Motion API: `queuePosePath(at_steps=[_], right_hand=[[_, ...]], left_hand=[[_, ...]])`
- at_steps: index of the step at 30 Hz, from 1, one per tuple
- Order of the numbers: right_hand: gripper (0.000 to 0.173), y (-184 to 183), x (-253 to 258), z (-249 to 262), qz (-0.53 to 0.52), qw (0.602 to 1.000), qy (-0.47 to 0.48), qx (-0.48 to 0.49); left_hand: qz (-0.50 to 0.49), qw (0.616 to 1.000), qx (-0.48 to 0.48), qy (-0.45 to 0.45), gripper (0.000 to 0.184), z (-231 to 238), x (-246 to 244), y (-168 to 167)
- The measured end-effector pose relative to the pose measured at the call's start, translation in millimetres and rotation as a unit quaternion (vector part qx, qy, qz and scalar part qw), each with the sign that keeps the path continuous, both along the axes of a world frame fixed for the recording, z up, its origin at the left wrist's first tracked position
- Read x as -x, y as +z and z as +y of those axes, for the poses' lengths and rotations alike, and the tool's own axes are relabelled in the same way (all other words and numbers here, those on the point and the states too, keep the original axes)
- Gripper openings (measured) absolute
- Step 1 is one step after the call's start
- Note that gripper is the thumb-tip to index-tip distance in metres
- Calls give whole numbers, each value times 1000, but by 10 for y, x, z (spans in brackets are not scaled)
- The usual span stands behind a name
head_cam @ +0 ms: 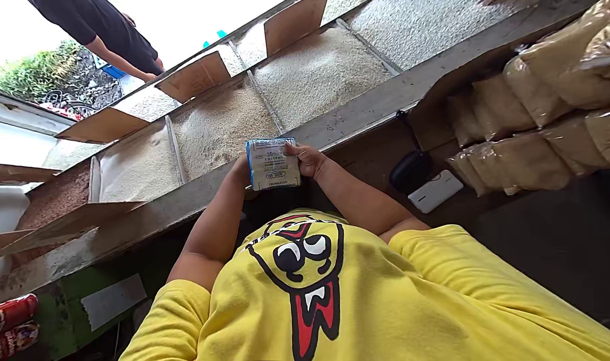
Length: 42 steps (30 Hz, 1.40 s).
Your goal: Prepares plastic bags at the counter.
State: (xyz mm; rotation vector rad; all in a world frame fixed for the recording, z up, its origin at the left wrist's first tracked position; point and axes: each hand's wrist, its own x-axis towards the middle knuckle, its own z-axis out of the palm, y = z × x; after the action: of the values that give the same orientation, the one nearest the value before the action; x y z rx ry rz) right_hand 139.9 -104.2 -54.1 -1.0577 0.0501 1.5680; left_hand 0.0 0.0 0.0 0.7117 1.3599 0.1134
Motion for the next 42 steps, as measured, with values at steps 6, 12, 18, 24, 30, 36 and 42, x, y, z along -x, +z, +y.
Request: queuePosePath(at_steps=[6, 12, 18, 24, 30, 36, 42], right_hand=[[35, -124, 53, 93, -20, 990, -22, 138], [29, -78, -261, 212, -263, 929, 201, 164], [25, -50, -291, 384, -545, 687, 465, 119], [35, -188, -292, 408, -584, 674, 442, 94], [30, -178, -307, 274, -555, 722, 410, 48], [22, 110, -1, -296, -440, 631, 627, -121], [20, -37, 285, -772, -311, 730, 591, -148]], left_hand=[[-145, 977, -48, -148, 39, 64, 520, -556], [-151, 979, -120, -74, 31, 174, 1005, -344], [-193, 954, -230, 0, 29, 308, 1554, -110], [101, 775, -611, -125, 35, 207, 1658, -1], [201, 619, -658, -379, 27, -128, 1877, -873], [176, 713, -581, -350, 25, -99, 1824, -804], [114, 882, -405, -212, 15, 64, 1771, -638]])
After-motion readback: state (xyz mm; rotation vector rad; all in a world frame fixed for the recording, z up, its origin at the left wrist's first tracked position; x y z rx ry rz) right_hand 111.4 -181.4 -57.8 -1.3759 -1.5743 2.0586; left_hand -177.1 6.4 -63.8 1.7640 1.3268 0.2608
